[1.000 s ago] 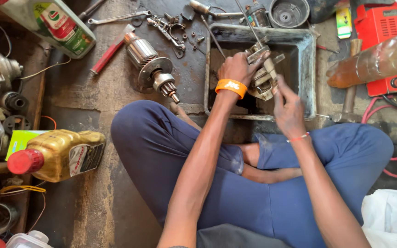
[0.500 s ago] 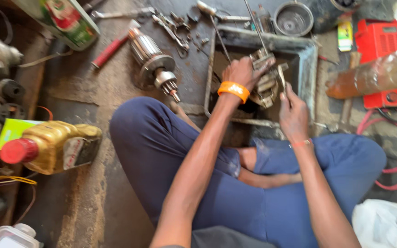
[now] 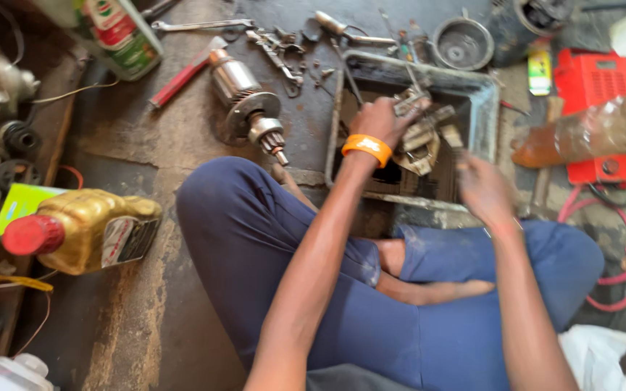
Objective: The person scrubs a disassembled mechanical part, likely a starter motor housing, with a brush inside a metal tray filled with liquid. The person repeatedly dips the brush into the liquid and scrubs the interior and exterior surfaces of the part.
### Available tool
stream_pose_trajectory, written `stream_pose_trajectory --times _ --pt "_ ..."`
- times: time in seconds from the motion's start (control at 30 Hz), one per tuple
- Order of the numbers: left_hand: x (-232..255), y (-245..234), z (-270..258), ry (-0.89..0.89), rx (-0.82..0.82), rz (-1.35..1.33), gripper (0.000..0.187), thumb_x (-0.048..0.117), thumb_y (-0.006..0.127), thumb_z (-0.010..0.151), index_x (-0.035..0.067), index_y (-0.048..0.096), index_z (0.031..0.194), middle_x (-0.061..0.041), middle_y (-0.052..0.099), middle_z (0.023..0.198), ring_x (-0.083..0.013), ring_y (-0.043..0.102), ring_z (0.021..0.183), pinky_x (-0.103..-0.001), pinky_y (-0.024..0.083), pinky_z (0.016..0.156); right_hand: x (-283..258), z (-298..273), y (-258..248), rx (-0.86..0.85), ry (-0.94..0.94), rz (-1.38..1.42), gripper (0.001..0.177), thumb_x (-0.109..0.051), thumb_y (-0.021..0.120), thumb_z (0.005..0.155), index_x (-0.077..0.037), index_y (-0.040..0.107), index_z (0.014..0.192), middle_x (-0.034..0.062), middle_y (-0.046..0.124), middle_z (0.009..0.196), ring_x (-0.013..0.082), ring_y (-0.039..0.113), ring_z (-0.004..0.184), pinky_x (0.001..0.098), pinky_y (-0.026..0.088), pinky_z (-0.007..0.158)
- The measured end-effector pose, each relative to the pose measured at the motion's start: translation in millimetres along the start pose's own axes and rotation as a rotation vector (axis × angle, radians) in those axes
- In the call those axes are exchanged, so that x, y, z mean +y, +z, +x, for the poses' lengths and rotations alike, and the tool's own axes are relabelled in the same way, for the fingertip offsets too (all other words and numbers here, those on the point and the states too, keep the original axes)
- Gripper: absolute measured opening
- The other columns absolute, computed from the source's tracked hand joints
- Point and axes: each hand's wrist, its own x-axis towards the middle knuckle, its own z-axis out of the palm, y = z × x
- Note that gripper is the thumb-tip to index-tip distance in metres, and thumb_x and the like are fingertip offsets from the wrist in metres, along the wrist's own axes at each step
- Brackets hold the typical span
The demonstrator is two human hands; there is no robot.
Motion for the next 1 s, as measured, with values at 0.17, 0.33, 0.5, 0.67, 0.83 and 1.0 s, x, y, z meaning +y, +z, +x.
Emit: stream_pose_trajectory --times 0.17,0.33,0.5,0.67,0.83,1.0 --pt "-2.9 5.9 0.5 0.0 -0.024 0.014 0.065 0.07 0.063 0.081 0.01 0.078 0.1 -0.025 0.074 0.093 -0.0484 0.07 0.092 -0.056 0.056 0.079 -53.7 -26.3 -1.2 0.158 -0.14 0.224 0.04 -0.014 0.053 0.109 0.009 0.058 0.141 0.0307 0.07 0.12 0.0381 0.071 0.107 0.0403 0.053 0.089" --pt "-4.5 1.2 5.3 -0.005 0.008 0.056 0.066 0.072 0.066 0.081 0.008 0.078 0.095 -0.028 0.071 0.092 -0.0503 0.068 0.091 -0.057 0.055 0.08 -86.2 -12.4 9.3 0.234 -0.154 0.147 0.039 -0.013 0.053 0.111 0.012 0.058 0.141 0.0351 0.068 0.115 0.0376 0.071 0.102 0.0401 0.054 0.084" --pt "-9.3 20.1 -2.6 0.087 -0.015 0.025 0.062 0.069 0.062 0.082 0.011 0.077 0.098 -0.026 0.073 0.093 -0.0483 0.07 0.09 -0.057 0.056 0.08 -71.4 -30.8 4.1 0.194 -0.029 0.112 0.041 -0.012 0.054 0.106 0.01 0.058 0.14 0.0375 0.065 0.102 0.0421 0.071 0.078 0.0447 0.051 0.069" --pt "-15.5 9.5 8.0 0.05 -0.01 0.037 0.063 0.07 0.061 0.083 0.012 0.077 0.098 -0.027 0.074 0.093 -0.0479 0.069 0.093 -0.056 0.055 0.081 -74.0 -21.8 7.1 0.184 -0.054 -0.005 0.04 -0.012 0.056 0.108 0.007 0.06 0.142 0.0371 0.065 0.097 0.0466 0.068 0.079 0.0493 0.051 0.07" --pt "-12.3 4.8 6.9 0.033 -0.035 -0.028 0.069 0.077 0.06 0.075 0.015 0.079 0.096 -0.026 0.074 0.091 -0.0477 0.07 0.091 -0.055 0.055 0.079 -80.7 -19.2 8.3 0.303 -0.324 -0.006 0.039 -0.007 0.055 0.105 0.008 0.061 0.14 0.0354 0.066 0.11 0.0494 0.067 0.097 0.0497 0.054 0.081" --pt "-6.3 -4.5 7.5 0.024 -0.016 -0.009 0.071 0.078 0.059 0.078 0.014 0.08 0.101 -0.029 0.073 0.093 -0.0497 0.069 0.093 -0.056 0.055 0.083 -85.1 -11.7 6.6 0.273 -0.302 0.052 0.038 -0.005 0.057 0.102 0.007 0.062 0.138 0.034 0.066 0.117 0.0479 0.066 0.104 0.0483 0.055 0.085"
